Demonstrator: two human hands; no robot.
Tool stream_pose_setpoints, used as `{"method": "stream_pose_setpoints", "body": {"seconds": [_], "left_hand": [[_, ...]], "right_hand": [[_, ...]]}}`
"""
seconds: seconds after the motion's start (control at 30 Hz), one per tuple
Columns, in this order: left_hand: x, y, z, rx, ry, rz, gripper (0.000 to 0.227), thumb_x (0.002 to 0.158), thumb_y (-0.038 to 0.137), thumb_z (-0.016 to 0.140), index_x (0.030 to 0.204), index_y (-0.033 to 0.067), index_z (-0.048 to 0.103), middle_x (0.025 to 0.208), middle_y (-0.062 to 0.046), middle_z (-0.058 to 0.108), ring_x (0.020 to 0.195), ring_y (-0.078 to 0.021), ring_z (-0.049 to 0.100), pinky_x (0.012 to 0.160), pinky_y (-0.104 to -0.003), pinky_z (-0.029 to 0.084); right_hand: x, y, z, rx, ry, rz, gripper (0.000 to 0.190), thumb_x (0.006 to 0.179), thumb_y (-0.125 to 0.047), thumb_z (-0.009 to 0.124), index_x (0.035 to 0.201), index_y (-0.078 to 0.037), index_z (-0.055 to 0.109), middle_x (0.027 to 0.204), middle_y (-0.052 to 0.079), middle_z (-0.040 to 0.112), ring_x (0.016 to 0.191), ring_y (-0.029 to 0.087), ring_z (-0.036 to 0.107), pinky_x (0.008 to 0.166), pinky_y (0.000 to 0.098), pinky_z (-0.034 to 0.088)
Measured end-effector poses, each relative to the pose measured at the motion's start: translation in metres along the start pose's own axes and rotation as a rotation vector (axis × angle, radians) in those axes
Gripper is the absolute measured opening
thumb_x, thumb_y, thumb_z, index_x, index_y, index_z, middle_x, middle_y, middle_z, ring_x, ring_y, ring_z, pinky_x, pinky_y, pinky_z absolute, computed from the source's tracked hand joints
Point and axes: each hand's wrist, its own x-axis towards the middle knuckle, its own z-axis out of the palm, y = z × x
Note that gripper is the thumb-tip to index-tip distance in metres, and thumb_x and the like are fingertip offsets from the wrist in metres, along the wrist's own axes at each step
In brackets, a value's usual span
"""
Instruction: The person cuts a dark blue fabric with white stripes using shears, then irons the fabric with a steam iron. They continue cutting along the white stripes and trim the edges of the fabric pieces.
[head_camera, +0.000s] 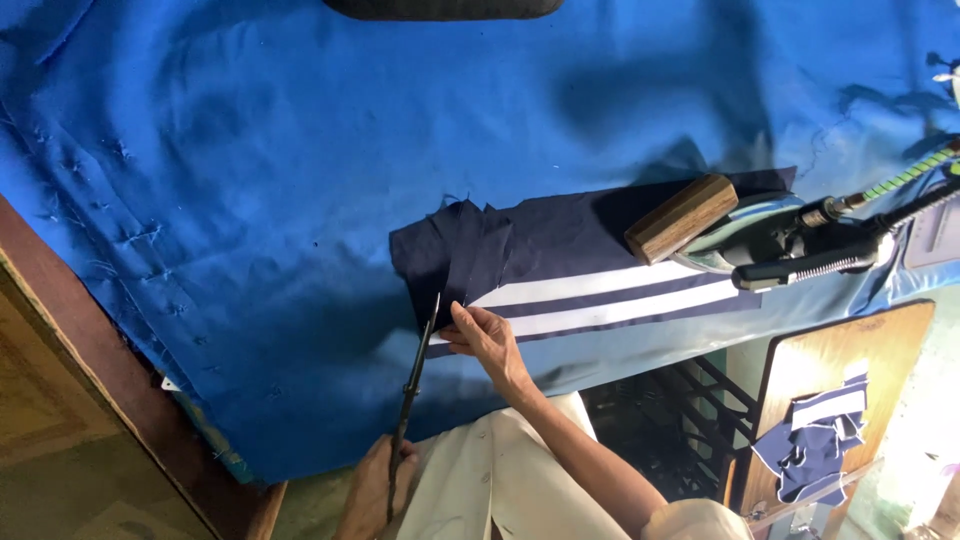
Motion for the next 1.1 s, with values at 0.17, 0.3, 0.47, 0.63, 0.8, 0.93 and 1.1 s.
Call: {"method": "stream_pose_setpoints", "body": {"seconds": [0.17, 0.3, 0.47, 0.63, 0.8, 0.93, 1.1], "left_hand": [[-0.009, 0.005, -0.018, 0.104, -0.042, -0.192, 0.023, 0.093, 0.03, 0.054, 0.103, 0.0206, 0.072, 0.105, 0.0, 0.076, 0.105, -0.0166, 0.07, 0.098, -0.031, 0.051], [0.01, -0.019, -0.017, 0.028, 0.067, 0.115, 0.02, 0.094, 0.029, 0.056, 0.102, 0.0176, 0.07, 0.101, -0.003, 0.074, 0.101, -0.0231, 0.071, 0.089, -0.037, 0.054], [0.019, 0.015, -0.026, 0.07, 0.131, 0.19, 0.027, 0.098, 0.033, 0.05, 0.093, 0.0147, 0.069, 0.09, -0.005, 0.072, 0.086, -0.0237, 0.071, 0.08, -0.039, 0.054], [0.03, 0.037, -0.025, 0.075, 0.129, 0.115, 0.034, 0.096, 0.037, 0.048, 0.084, 0.0157, 0.071, 0.085, -0.004, 0.072, 0.086, -0.023, 0.07, 0.082, -0.039, 0.053], [0.045, 0.014, -0.004, 0.125, 0.286, 0.226, 0.038, 0.099, 0.038, 0.054, 0.072, 0.0132, 0.063, 0.065, -0.001, 0.068, 0.06, -0.0215, 0.066, 0.061, -0.038, 0.053], [0.029, 0.034, -0.011, 0.007, 0.323, 0.255, 0.055, 0.099, 0.044, 0.056, 0.057, 0.0129, 0.039, 0.046, -0.001, 0.042, 0.043, -0.0166, 0.042, 0.048, -0.038, 0.036], [0.051, 0.027, -0.008, 0.039, 0.245, 0.195, 0.035, 0.098, 0.042, 0.057, 0.093, 0.0106, 0.071, 0.078, -0.006, 0.074, 0.073, -0.0282, 0.072, 0.068, -0.042, 0.056]], "right_hand": [[-0.004, 0.001, 0.016, -0.028, -0.002, -0.02, 0.045, 0.084, -0.055, 0.071, 0.077, -0.013, 0.055, 0.075, 0.001, 0.068, 0.09, 0.015, 0.08, 0.078, 0.0289, 0.061], [0.009, 0.025, 0.027, 0.136, 0.035, -0.12, 0.044, 0.085, -0.045, 0.078, 0.07, -0.016, 0.049, 0.081, 0.004, 0.077, 0.082, 0.015, 0.078, 0.071, 0.0271, 0.062], [0.008, 0.03, 0.021, 0.114, -0.027, -0.137, 0.031, 0.088, -0.04, 0.075, 0.088, -0.009, 0.076, 0.09, 0.005, 0.08, 0.087, 0.014, 0.076, 0.083, 0.0302, 0.064], [0.009, 0.03, 0.015, 0.075, -0.058, -0.112, 0.031, 0.09, -0.041, 0.073, 0.096, -0.011, 0.078, 0.096, 0.003, 0.081, 0.09, 0.014, 0.077, 0.085, 0.0294, 0.064], [0.01, 0.027, 0.012, 0.071, -0.12, -0.107, 0.034, 0.091, -0.041, 0.071, 0.1, -0.009, 0.077, 0.097, 0.006, 0.08, 0.093, 0.015, 0.077, 0.087, 0.0298, 0.065], [0.011, 0.025, 0.01, 0.081, -0.113, -0.078, 0.037, 0.09, -0.041, 0.072, 0.101, -0.007, 0.078, 0.097, 0.006, 0.081, 0.094, 0.015, 0.077, 0.087, 0.0301, 0.066], [0.016, 0.028, 0.007, 0.1, -0.143, -0.084, 0.035, 0.09, -0.04, 0.073, 0.101, -0.008, 0.078, 0.1, 0.007, 0.081, 0.096, 0.018, 0.078, 0.087, 0.0318, 0.066]]}}
